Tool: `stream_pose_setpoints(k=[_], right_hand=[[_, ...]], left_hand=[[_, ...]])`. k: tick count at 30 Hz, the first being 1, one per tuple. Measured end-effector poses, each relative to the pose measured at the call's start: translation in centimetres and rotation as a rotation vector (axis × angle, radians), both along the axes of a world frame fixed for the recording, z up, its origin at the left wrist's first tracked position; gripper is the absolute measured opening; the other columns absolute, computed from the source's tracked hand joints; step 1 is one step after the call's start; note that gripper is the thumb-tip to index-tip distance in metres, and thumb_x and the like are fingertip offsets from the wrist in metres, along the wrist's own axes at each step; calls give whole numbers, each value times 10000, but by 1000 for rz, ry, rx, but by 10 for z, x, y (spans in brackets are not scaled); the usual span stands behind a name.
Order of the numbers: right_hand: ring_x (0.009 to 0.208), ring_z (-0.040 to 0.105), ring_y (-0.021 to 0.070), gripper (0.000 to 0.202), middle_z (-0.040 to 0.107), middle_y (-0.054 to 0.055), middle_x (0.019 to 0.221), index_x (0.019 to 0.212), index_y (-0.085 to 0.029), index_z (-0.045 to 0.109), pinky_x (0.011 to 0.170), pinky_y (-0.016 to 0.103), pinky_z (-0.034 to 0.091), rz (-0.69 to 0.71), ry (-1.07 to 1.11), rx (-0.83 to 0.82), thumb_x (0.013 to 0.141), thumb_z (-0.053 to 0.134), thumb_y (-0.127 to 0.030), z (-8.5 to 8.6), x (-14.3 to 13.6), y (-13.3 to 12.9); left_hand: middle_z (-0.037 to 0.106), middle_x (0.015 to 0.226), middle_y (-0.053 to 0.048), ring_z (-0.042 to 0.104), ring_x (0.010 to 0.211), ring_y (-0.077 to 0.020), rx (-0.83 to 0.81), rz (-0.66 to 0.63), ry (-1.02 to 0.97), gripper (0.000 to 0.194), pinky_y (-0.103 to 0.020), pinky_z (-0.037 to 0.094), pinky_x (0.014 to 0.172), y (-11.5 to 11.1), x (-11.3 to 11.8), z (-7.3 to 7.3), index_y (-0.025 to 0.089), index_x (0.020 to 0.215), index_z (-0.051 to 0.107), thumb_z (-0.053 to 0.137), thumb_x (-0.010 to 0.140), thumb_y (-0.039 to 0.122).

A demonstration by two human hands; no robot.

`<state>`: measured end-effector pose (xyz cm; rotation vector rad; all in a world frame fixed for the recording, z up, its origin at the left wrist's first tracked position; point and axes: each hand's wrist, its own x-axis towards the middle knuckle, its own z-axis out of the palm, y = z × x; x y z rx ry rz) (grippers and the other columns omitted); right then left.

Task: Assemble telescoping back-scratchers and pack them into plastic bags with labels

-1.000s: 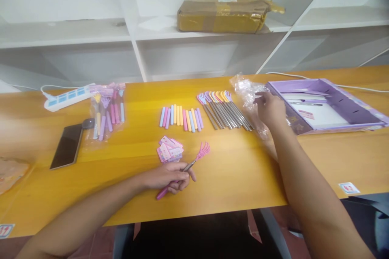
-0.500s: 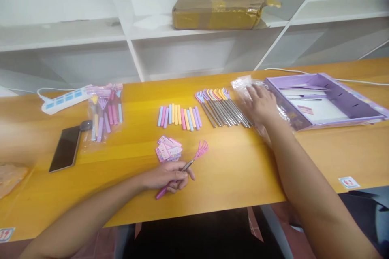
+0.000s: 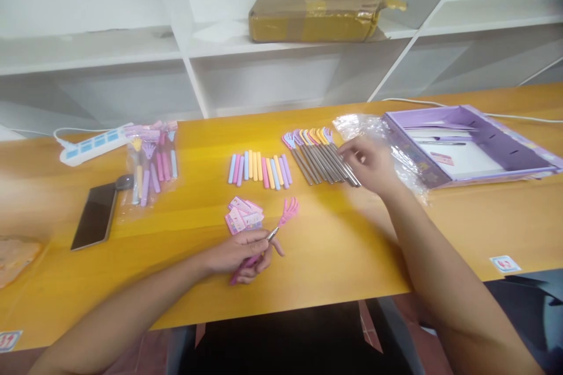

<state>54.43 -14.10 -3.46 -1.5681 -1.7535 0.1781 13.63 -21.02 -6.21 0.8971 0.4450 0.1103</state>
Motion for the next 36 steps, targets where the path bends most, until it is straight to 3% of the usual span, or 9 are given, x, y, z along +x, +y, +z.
stream_pose_setpoints(k=[4,7,9,11,15,20,24,30,36], right_hand=[[702,585,161,372,689,18,805,905,-202,739,657,279,459,713,164,-525,997,726,-562,10,-85,-46],[727,587,142,502,692,23,812,869,-166,731,708,271,468,961,321,-677,1063,635,-619,2,-137,-71],[780,626,147,607,718,51,848,828,-144,717,781,285,484,1031,451,-733,1121,509,-633,-6,-155,-77],[742,589,134,654,665,36,786,770,-144,656,764,283,461,984,565,-719,1117,486,-672,-13,-160,-77],[613,307,91,678,324,-59,651,678,-198,426,600,263,287,736,676,-567,1037,578,-752,-17,-152,-72],[681,420,111,578,466,-23,721,768,-169,567,641,268,361,949,619,-681,1072,582,-660,-12,-161,-84],[633,328,94,621,336,-51,652,680,-186,472,596,265,287,839,713,-660,1069,582,-657,-12,-167,-91],[588,277,80,645,284,-69,595,634,-205,408,554,257,237,775,758,-670,1018,668,-653,-9,-159,-83],[523,251,65,621,312,-74,553,636,-212,382,505,252,210,817,767,-679,1076,607,-586,6,-148,-85]], left_hand=[[410,729,96,235,487,-39,34,-57,8,457,-179,206,423,-1,-2,6,203,1264,592,681,1042,593],[436,790,79,366,539,-54,106,-144,43,475,-185,304,455,-2,-3,9,211,1285,574,756,1006,550],[466,846,62,435,571,-66,149,-157,67,510,-201,349,470,-2,-2,10,219,1290,561,787,980,557],[460,838,66,418,577,-62,140,-114,55,515,-212,356,503,-3,-1,9,213,1246,552,775,979,591],[325,705,112,239,551,-54,56,-48,18,459,-215,216,520,-5,1,5,219,1042,482,660,1043,642],[324,696,100,240,540,-68,146,-74,67,491,-233,189,495,-9,-1,3,240,928,406,549,1077,685],[316,668,96,278,528,-81,221,-43,82,511,-240,225,477,-11,-2,6,241,863,384,484,1102,682],[268,654,108,219,494,-72,94,-80,114,543,-228,153,454,-4,0,14,248,840,358,531,1072,708],[216,614,106,142,484,-76,-96,-230,91,599,-225,93,451,10,2,38,252,781,321,581,1038,726]])
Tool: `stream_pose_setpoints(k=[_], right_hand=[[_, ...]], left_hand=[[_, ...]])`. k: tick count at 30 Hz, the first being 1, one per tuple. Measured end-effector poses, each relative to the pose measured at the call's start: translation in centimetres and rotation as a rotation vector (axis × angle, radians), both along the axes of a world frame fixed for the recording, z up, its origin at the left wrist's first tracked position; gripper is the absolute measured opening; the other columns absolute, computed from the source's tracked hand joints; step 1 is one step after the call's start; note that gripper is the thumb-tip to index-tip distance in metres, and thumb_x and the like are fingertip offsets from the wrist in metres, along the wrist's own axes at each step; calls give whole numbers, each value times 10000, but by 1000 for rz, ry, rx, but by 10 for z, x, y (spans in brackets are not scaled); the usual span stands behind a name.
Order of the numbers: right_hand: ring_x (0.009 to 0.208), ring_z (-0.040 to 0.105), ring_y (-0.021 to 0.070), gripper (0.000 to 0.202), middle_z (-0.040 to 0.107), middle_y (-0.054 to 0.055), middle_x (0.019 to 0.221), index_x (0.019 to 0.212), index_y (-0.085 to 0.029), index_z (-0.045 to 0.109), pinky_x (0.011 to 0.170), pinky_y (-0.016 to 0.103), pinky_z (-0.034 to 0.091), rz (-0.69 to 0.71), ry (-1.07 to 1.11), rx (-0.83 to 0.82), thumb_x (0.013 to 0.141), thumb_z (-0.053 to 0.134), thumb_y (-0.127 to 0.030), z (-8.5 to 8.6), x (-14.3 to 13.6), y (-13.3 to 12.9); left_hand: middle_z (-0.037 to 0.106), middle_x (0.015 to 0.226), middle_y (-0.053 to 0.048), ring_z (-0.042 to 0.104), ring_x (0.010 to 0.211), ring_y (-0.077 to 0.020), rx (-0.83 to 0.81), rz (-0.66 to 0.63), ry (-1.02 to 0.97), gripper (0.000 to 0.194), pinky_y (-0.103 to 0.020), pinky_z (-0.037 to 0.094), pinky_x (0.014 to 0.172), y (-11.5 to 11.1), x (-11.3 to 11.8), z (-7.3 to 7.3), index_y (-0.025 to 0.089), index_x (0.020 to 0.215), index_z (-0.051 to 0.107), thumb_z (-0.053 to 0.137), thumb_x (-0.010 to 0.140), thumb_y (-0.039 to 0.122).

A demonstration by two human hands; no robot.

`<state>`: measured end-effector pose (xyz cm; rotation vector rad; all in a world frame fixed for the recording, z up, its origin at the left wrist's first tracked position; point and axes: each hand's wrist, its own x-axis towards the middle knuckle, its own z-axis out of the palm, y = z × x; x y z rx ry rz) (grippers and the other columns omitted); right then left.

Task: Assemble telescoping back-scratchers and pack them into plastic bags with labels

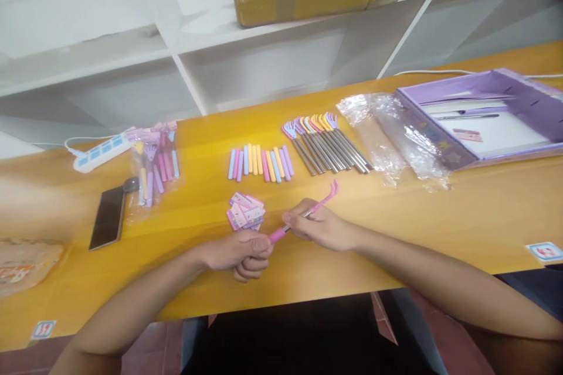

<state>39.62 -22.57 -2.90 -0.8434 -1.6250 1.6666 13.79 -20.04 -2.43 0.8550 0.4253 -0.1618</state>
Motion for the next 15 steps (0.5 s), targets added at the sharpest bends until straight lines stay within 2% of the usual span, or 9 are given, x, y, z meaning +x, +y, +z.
stream_pose_setpoints(k=[5,10,13,15], right_hand=[[515,235,62,599,294,-75,553,624,-206,366,502,255,203,27,15,84,1088,623,-485,10,9,0],[539,199,63,606,240,-73,588,630,-205,301,534,265,198,25,3,207,1095,616,-433,12,15,2],[545,208,66,598,243,-70,597,638,-206,296,547,265,214,6,-30,261,1085,618,-437,7,11,2],[545,245,74,579,274,-65,594,637,-208,334,548,265,228,-48,-60,243,1079,603,-467,0,4,1]], left_hand=[[192,601,104,129,471,-75,-37,-40,-2,642,-231,101,448,0,2,12,255,749,300,615,1008,750],[185,616,101,132,491,-84,-29,-54,-37,625,-249,104,472,-2,2,5,254,754,296,567,1037,741],[250,643,92,201,524,-90,133,-45,-33,613,-263,186,504,-3,5,0,248,766,316,521,1052,750],[374,693,64,351,583,-111,393,-31,26,546,-277,324,575,-6,8,2,238,816,386,450,1094,703]])
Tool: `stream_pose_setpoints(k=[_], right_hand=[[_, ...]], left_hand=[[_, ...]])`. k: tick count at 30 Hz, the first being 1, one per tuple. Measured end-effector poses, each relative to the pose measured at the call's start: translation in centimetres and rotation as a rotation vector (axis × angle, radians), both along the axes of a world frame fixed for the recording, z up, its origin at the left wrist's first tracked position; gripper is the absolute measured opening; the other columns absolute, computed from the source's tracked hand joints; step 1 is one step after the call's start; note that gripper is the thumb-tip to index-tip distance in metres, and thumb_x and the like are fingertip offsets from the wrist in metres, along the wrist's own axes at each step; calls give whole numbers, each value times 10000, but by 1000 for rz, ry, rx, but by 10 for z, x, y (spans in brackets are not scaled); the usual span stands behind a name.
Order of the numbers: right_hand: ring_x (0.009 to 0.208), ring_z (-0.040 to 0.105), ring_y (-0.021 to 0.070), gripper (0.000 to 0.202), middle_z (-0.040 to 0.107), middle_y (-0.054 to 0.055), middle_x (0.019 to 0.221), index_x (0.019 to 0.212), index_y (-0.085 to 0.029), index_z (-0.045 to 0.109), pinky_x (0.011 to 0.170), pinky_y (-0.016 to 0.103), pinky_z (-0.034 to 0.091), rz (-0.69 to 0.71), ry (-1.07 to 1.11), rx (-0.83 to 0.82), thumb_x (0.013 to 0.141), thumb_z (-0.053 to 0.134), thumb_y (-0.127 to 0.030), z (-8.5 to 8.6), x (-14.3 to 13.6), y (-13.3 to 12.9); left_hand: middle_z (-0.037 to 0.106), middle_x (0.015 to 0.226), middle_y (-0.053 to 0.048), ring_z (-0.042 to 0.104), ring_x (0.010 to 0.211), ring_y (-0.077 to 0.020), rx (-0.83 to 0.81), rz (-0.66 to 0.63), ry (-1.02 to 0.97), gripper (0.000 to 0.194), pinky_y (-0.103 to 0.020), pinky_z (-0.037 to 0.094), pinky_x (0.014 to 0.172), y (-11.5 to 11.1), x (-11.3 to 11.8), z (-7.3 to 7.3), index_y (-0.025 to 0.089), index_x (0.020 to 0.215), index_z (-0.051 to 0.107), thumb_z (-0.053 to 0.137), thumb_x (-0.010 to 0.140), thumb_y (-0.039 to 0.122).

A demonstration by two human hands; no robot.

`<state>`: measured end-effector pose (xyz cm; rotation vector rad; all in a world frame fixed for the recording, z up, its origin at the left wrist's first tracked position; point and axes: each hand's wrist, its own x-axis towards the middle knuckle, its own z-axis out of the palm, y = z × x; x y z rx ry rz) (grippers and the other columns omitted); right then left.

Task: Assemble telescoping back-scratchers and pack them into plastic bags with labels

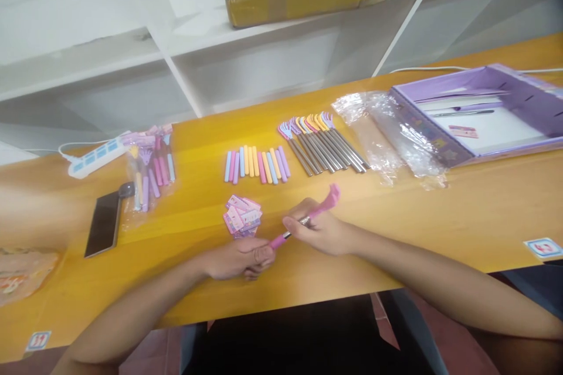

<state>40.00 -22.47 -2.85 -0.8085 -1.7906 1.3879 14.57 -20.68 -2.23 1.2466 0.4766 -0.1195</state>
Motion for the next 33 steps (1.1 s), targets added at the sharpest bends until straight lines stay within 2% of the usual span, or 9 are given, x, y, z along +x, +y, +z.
stream_pose_setpoints(k=[2,5,7,9,15,21,27,31,33], right_hand=[[569,312,91,564,335,-51,602,639,-207,401,568,266,273,-33,-8,-82,1070,585,-520,-7,-9,-1],[625,353,118,611,368,-34,609,621,-215,420,606,277,320,-19,30,-250,1046,590,-620,-15,-20,-4],[620,298,113,668,313,-40,593,606,-224,352,583,276,275,-29,53,-328,1036,592,-675,-17,-25,-6],[595,245,102,707,266,-51,583,607,-227,313,552,277,216,-40,59,-366,1040,562,-727,-19,-29,-10],[560,274,92,746,287,-53,589,633,-229,333,530,282,234,-4,37,-361,1048,399,-845,-17,-36,-21],[581,238,101,698,251,-41,610,655,-237,269,557,309,206,-83,-104,-259,1086,395,-770,-1,-33,-26],[551,234,99,638,250,-47,610,671,-244,259,570,314,219,-71,-54,-94,1139,326,-673,1,-33,-24],[511,235,103,647,256,-44,586,655,-250,262,544,316,219,-116,0,-26,1137,312,-678,-2,-24,-25],[505,235,112,663,243,-37,575,638,-252,241,542,325,209,-205,70,17,1130,325,-688,-2,-12,-22]], left_hand=[[522,804,14,495,707,-151,362,40,107,408,-312,417,691,-6,4,5,231,916,465,412,1136,570],[613,919,-53,546,803,-210,917,129,296,190,-350,420,735,-16,11,11,230,987,522,403,1111,311],[623,902,-81,547,807,-241,1171,186,392,139,-364,415,718,-20,14,10,229,953,544,440,1045,226],[638,865,-98,563,795,-255,1311,234,458,119,-361,412,693,-20,15,5,229,900,562,501,1002,224],[674,725,-110,588,655,-234,1441,233,514,248,-315,335,597,-3,9,-10,214,788,616,580,1003,331],[648,640,-111,530,565,-216,1559,178,472,410,-311,268,556,14,4,-12,213,708,605,482,1065,375],[573,586,-57,492,551,-181,1600,184,374,397,-302,269,539,26,1,-9,226,679,576,524,1043,376],[561,599,-29,483,575,-171,1653,186,337,344,-305,276,570,58,-32,0,228,665,559,585,979,368],[411,532,8,380,534,-157,1709,370,500,373,-312,243,575,81,-60,10,230,606,462,573,951,319]])
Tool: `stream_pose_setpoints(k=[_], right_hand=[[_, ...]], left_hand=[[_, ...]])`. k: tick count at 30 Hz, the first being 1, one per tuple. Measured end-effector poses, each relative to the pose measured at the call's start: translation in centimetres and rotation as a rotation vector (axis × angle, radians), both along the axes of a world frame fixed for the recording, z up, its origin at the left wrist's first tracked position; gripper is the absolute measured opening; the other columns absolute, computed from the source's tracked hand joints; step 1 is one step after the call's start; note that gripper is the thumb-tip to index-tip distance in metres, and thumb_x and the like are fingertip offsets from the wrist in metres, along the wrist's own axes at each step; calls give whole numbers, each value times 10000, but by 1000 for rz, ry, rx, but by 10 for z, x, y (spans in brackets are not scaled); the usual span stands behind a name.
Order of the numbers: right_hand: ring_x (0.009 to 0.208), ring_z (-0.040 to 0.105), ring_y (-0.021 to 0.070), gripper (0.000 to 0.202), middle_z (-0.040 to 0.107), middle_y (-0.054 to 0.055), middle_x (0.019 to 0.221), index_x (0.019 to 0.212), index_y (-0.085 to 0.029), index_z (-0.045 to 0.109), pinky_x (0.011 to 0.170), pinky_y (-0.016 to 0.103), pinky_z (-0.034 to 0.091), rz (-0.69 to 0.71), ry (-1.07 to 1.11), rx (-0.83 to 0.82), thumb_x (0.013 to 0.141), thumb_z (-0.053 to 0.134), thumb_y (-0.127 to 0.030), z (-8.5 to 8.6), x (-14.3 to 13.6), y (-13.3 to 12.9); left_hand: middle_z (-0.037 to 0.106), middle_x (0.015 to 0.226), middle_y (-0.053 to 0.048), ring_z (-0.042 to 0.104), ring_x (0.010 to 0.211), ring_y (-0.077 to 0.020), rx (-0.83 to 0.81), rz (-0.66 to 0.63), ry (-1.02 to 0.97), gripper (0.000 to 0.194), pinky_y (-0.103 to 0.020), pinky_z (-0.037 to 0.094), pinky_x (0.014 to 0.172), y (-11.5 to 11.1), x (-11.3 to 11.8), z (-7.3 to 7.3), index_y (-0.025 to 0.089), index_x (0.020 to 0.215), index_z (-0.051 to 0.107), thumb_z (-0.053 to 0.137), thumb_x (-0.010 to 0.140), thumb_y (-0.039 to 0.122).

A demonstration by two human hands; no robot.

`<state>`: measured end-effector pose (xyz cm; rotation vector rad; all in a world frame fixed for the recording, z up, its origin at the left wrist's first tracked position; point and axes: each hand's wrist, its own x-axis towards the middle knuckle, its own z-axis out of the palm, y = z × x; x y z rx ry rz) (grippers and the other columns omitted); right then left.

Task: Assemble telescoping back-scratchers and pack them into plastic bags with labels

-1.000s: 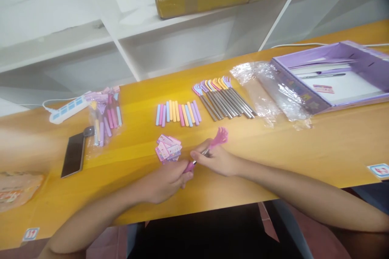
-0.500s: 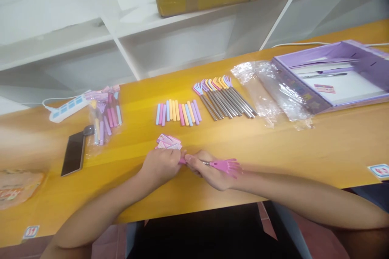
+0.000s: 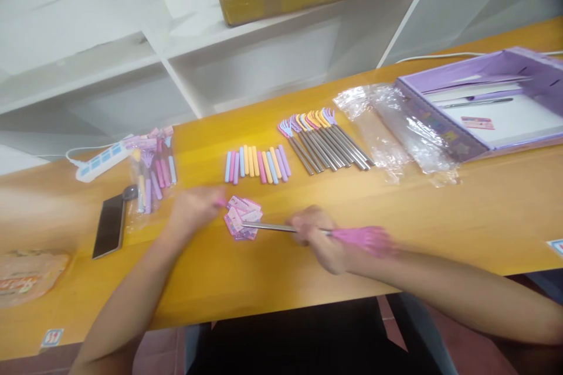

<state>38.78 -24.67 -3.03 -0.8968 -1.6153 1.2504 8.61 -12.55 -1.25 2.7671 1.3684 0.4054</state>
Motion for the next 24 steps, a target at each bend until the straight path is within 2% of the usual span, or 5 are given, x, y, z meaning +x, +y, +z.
stream_pose_setpoints(k=[5,7,12,17,24], right_hand=[[549,346,136,665,353,-3,596,605,-228,357,594,341,272,-189,139,193,1124,446,-634,-7,28,31],[593,468,136,604,474,13,692,634,-217,438,612,330,376,-272,224,134,1074,598,-598,-12,35,49],[665,586,102,628,630,34,969,703,-207,367,563,263,497,-427,379,-78,908,815,-596,-18,58,89],[644,559,115,570,626,11,820,813,-239,460,576,264,493,-595,276,-64,819,876,-628,-26,99,119],[769,624,187,264,710,70,894,923,-217,626,716,337,514,-872,-214,194,929,744,-453,-45,124,141]], left_hand=[[403,641,44,410,601,-148,153,493,-268,285,-300,322,640,33,-30,8,241,756,434,544,1013,301],[552,818,27,546,711,-156,29,466,-410,136,-299,451,718,35,-19,-5,237,998,526,638,958,302],[549,1419,-171,703,946,-184,-260,449,-623,730,-414,604,935,42,2,-48,212,1551,317,663,908,226],[359,1596,-186,686,1135,-209,-175,259,-471,532,-461,572,1118,45,0,-62,207,1458,546,648,936,200],[616,1481,-134,520,1408,-345,-117,56,-195,440,-581,400,1262,39,6,-59,217,1478,601,558,1044,277]])
